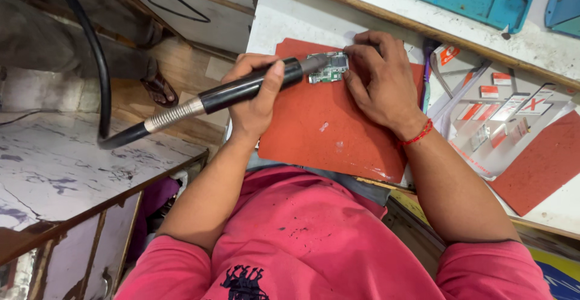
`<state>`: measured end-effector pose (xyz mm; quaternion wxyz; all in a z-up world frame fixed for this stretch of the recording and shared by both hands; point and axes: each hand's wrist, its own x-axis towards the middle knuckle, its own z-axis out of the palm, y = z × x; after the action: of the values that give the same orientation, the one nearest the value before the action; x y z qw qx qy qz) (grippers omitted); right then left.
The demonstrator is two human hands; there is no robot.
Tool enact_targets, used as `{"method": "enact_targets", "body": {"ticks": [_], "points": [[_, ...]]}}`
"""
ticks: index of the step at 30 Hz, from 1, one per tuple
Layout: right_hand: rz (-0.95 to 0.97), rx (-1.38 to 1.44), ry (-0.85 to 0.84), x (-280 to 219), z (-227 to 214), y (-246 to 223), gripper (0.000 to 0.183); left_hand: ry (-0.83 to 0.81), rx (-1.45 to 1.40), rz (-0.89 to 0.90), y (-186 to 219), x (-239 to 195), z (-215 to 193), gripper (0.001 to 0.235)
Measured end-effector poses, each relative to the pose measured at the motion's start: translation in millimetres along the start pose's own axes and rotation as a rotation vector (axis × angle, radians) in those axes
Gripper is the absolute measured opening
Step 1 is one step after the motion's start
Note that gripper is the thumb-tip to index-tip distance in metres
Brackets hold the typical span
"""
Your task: The person uses a hot air gun to heat a small green circuit board placed on a red mat. They hold the board steady with one hand while directing the hot air nozzle with the other, focusing on specific components.
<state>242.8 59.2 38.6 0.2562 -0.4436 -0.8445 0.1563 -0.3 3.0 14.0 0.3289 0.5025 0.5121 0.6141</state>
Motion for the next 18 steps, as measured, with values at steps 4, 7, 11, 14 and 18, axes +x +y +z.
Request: {"method": "enact_targets", "body": {"ticks": [4,7,11,14,18], "points": [[-0.012,-0.004,0.004,1,1,1,0.035,0.004,-0.089,0.002,2,-3,3,0.024],[-0.001,0.002,0.001,0,2,1,0.034,0.089,-0.115,-0.072,0,-1,5,0.025],[0.005,0.005,0.002,1,1,1,0.034,-0.01,-0.006,0.022,0,-4,1,0.025],[0.002,0.009,0.003,1,1,-1,0.034,-0.019,-0.04,0.01,-2,-3,-1,0.025],[0.008,0.012,-0.002,2,0,0,0.036,-0.154,-0.057,0.071,1,-2,-3,0.025]]}}
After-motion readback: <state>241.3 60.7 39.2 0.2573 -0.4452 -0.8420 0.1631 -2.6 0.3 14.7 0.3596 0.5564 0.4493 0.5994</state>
